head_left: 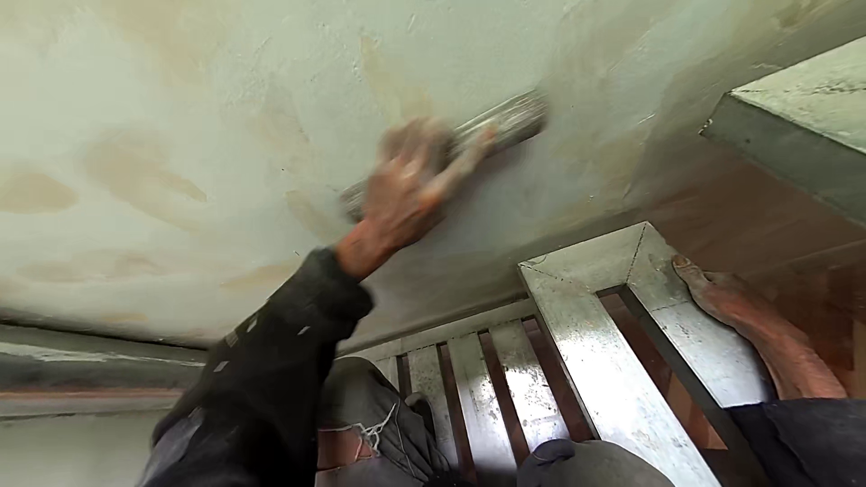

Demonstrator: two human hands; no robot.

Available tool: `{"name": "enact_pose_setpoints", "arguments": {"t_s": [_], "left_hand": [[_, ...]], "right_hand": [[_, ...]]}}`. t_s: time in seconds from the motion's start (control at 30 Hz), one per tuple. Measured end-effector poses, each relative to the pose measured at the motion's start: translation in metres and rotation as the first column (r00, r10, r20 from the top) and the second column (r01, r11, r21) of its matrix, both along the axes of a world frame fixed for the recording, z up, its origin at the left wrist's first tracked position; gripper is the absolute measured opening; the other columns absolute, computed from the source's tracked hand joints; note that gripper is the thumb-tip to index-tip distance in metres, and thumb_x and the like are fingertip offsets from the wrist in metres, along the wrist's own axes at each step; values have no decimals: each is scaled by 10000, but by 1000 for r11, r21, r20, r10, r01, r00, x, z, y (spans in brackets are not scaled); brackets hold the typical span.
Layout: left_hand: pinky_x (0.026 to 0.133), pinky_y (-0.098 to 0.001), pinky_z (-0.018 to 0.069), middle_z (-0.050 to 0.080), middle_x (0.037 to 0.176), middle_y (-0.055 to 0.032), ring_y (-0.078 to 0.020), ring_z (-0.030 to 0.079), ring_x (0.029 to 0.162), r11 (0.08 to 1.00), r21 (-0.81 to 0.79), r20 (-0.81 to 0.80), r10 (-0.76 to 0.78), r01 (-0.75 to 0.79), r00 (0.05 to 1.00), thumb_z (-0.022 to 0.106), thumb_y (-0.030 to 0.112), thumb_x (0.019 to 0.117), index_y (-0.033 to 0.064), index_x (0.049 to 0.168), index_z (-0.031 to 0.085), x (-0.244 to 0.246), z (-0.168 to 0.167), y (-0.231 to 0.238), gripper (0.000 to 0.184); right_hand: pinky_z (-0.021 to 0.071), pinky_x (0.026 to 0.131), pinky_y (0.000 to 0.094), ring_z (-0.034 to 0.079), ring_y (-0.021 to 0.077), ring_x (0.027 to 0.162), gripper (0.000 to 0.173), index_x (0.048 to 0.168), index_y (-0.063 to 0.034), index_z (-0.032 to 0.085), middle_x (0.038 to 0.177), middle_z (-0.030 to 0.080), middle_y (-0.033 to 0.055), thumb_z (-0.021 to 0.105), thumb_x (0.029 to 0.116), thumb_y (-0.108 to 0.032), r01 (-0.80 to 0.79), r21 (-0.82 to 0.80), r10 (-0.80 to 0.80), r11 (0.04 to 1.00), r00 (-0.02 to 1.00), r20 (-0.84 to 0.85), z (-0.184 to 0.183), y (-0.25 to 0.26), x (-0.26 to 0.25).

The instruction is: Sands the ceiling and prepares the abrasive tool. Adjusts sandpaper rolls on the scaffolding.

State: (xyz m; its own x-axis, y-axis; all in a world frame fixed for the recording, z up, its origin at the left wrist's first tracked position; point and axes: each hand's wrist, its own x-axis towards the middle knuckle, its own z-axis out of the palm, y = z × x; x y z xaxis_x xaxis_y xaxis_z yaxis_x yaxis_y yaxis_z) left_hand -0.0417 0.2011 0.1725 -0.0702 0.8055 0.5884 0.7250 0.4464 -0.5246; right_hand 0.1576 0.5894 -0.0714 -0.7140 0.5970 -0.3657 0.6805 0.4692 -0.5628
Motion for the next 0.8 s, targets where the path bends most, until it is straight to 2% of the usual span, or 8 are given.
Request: {"name": "enact_pose_setpoints", "arguments": {"t_s": [0.13,0.23,0.33,0.43,0.53,0.63,0.73,0.8], "left_hand": [[844,-512,416,596,1085,-221,-400,553,947,992,109,-120,83,-70,989,651,197,969,193,1319,667,-6,-15,-108,351],[835,-518,436,640,988,-215,-398,595,897,991,127,-164,55,-34,985,613,207,971,191,1264,708,-5,-7,-30,308],[902,-519,422,672,1062,-216,-399,617,1000,998,68,-136,-7,17,991,558,178,971,238,1348,676,-5,5,48,400],[964,-551,437,648,1141,-232,-410,611,1071,999,12,-38,46,-46,998,548,181,1002,245,1410,620,3,0,-15,418],[839,-527,422,610,1075,-232,-404,566,945,991,71,-61,116,-112,991,642,195,972,185,1310,686,2,-13,-96,341],[833,-525,434,635,981,-222,-401,592,897,994,95,-135,69,-56,989,626,221,968,200,1267,707,-3,-10,-43,311],[879,-521,420,671,1031,-210,-394,615,970,998,70,-123,5,4,992,573,175,962,236,1317,695,-3,-1,39,381],[911,-524,424,668,1091,-225,-405,613,1036,1000,30,-70,0,2,998,551,155,978,248,1361,670,1,4,30,411]], "right_hand": [[406,954,724,577,542,1187,893,1145,103,645,1183,619,387,225,1031,-677,27,7,-27,1000,999,38,-2,0,-13],[395,964,722,565,542,1205,887,1154,109,637,1193,611,392,234,1034,-671,36,3,-36,999,998,51,0,-2,-12],[390,943,726,578,538,1159,873,1090,117,641,1145,615,395,256,1037,-664,4,4,-4,1000,1000,6,-2,0,-4],[405,929,721,590,531,1143,874,1069,105,648,1124,624,385,251,1033,-673,-3,21,3,1000,1000,3,-4,1,-1],[410,942,725,582,544,1173,875,1117,109,642,1166,617,394,231,1041,-660,29,22,-30,999,999,25,-4,0,-10],[392,980,720,552,552,1226,862,1172,116,628,1227,595,405,230,1051,-639,43,20,-44,999,998,43,0,-4,-11],[384,1003,655,557,477,1222,842,1195,92,615,1229,594,370,229,1052,-643,36,-8,-35,999,999,39,10,-9,-4],[388,1006,646,567,452,1223,846,1202,72,618,1231,603,350,224,1044,-660,22,-5,-22,1000,999,42,9,-10,-2]]}}
